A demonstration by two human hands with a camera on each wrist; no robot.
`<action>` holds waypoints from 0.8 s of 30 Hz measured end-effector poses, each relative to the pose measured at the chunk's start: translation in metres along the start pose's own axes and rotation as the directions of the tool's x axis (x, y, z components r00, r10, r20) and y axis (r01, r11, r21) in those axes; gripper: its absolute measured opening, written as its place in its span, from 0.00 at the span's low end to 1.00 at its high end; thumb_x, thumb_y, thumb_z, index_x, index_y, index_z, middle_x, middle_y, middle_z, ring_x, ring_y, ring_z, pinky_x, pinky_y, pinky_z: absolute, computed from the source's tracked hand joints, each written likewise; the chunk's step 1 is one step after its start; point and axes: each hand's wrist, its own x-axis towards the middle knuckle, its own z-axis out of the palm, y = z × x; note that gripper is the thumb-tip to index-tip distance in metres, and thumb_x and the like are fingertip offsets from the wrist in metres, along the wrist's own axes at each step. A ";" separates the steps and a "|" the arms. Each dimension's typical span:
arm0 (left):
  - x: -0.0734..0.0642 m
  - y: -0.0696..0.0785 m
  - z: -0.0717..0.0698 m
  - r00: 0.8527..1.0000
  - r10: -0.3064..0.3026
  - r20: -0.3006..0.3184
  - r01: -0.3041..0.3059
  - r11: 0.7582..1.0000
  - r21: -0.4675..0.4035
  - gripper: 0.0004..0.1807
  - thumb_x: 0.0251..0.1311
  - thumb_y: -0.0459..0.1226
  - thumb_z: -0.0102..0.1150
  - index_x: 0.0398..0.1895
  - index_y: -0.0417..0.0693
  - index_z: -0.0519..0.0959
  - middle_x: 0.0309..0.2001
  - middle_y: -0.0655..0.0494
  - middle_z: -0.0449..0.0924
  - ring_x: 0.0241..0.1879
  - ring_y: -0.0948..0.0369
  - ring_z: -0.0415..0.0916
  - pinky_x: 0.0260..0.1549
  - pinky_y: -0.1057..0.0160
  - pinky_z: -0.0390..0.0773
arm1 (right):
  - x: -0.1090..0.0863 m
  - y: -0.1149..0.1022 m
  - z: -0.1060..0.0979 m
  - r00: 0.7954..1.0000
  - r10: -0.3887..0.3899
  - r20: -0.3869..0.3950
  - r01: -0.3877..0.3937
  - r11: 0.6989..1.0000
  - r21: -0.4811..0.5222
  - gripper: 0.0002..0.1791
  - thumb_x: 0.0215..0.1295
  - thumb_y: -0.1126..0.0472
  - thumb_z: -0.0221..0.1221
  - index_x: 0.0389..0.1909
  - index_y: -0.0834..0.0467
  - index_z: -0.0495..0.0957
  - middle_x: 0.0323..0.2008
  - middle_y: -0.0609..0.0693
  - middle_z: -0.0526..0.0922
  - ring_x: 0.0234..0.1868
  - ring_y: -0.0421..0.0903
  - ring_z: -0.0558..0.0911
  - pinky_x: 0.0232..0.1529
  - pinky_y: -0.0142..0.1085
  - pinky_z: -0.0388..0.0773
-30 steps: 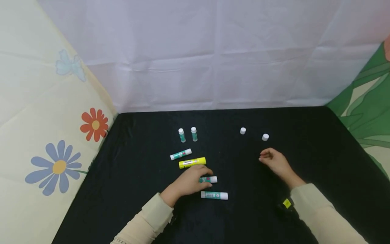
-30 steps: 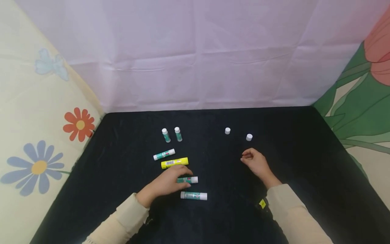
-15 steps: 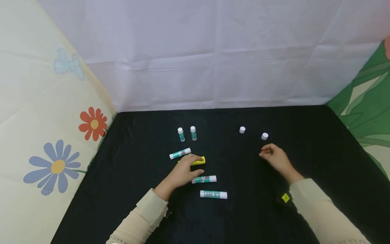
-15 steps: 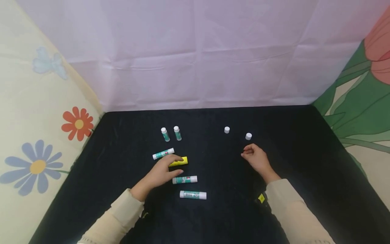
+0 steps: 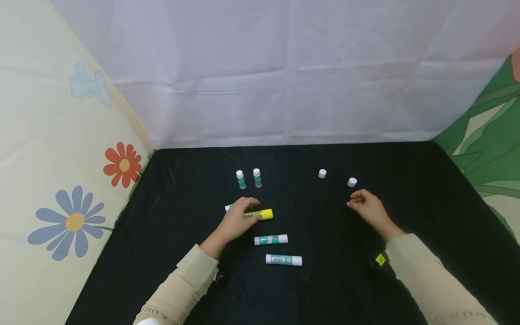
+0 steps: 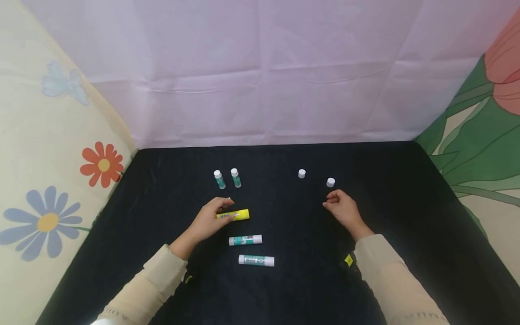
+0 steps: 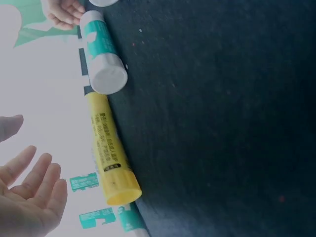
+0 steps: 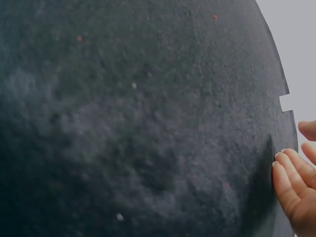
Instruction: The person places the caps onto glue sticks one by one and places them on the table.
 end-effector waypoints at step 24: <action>0.016 -0.030 -0.012 0.973 -0.200 -0.112 0.197 0.980 -0.043 0.16 0.51 0.36 0.56 0.43 0.38 0.73 0.41 0.47 0.72 0.42 0.52 0.69 0.41 0.55 0.68 | 0.007 0.000 -0.007 0.998 -0.029 -0.048 0.025 0.996 -0.082 0.13 0.55 0.65 0.54 0.37 0.71 0.67 0.33 0.66 0.74 0.35 0.60 0.74 0.34 0.47 0.69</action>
